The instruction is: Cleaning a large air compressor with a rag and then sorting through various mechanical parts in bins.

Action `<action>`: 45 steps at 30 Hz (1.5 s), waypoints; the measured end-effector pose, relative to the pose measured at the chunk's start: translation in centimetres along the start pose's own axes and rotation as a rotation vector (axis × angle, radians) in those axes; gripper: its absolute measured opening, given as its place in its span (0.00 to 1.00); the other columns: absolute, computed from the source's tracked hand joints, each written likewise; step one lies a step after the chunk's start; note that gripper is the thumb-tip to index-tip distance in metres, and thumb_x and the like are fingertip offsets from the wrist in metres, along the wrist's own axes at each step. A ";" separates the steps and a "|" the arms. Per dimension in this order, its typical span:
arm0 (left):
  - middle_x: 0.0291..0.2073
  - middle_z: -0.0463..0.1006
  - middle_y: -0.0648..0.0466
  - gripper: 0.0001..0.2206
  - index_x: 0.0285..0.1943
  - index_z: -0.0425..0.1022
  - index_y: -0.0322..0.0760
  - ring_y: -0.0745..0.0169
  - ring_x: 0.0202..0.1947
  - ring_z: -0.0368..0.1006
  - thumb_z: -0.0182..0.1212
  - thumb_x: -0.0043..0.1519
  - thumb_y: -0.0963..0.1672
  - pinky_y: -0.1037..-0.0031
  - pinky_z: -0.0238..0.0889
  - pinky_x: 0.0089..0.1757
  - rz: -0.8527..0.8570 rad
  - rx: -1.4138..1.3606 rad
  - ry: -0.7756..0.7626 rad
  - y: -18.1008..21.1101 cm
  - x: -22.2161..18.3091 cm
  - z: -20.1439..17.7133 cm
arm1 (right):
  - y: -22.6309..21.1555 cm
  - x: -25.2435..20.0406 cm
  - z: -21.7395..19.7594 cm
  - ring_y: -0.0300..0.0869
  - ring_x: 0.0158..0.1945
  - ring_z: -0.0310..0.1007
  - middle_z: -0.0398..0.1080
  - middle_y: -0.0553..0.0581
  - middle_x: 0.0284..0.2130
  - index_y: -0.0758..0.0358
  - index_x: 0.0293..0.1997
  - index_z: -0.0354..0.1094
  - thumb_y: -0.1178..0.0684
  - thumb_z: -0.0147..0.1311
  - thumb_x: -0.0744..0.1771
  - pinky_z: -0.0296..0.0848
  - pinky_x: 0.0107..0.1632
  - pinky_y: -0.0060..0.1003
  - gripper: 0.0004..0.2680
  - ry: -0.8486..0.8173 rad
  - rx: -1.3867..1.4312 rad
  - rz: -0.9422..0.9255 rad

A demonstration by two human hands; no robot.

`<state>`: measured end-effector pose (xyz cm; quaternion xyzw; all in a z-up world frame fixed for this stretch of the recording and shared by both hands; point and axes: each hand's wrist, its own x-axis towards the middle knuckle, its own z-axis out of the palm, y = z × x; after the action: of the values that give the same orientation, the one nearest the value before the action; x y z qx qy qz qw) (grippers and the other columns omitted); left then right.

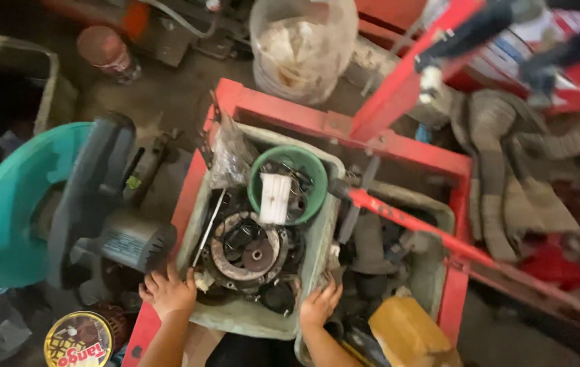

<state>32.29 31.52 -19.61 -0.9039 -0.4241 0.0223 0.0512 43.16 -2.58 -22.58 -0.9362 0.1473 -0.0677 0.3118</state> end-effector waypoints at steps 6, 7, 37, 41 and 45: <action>0.66 0.66 0.36 0.34 0.76 0.65 0.46 0.35 0.69 0.57 0.51 0.62 0.60 0.41 0.44 0.64 0.038 -0.112 0.133 -0.5 0.6 2.3 | 1.6 0.9 1.5 0.69 0.69 0.54 0.53 0.75 0.68 0.61 0.68 0.59 0.53 0.49 0.66 0.55 0.69 0.54 0.20 0.041 0.076 0.002; 0.67 0.65 0.35 0.34 0.76 0.65 0.44 0.34 0.69 0.56 0.51 0.64 0.60 0.40 0.44 0.64 0.039 -0.146 0.154 -0.7 0.6 2.8 | 2.3 1.0 2.0 0.69 0.69 0.53 0.52 0.76 0.69 0.63 0.68 0.58 0.54 0.49 0.67 0.54 0.69 0.54 0.19 0.066 0.109 -0.061; 0.70 0.61 0.47 0.31 0.73 0.63 0.44 0.44 0.72 0.51 0.53 0.63 0.57 0.30 0.35 0.64 0.513 -0.400 0.183 1.8 -5.3 -2.4 | -3.4 -4.2 -5.5 0.57 0.53 0.71 0.74 0.59 0.49 0.58 0.48 0.77 0.65 0.54 0.57 0.71 0.57 0.47 0.17 -0.011 -0.084 -0.606; 0.69 0.64 0.49 0.30 0.71 0.65 0.44 0.46 0.72 0.54 0.55 0.62 0.56 0.29 0.37 0.63 0.519 -0.397 0.229 2.0 -5.9 -2.5 | -4.8 2.5 -3.9 0.56 0.52 0.72 0.75 0.58 0.48 0.58 0.48 0.77 0.65 0.54 0.56 0.71 0.56 0.47 0.18 0.046 -0.050 -0.677; 0.68 0.64 0.48 0.29 0.70 0.66 0.44 0.45 0.71 0.55 0.57 0.63 0.56 0.30 0.38 0.63 0.514 -0.394 0.277 2.2 -5.5 -2.0 | -6.4 8.3 -2.3 0.55 0.49 0.72 0.77 0.56 0.47 0.52 0.47 0.78 0.65 0.53 0.57 0.72 0.54 0.47 0.18 0.027 -0.033 -0.643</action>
<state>30.63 25.71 -17.87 -0.9681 -0.1678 -0.1707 -0.0744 52.03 -1.59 -16.61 -0.9388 -0.1507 -0.1727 0.2571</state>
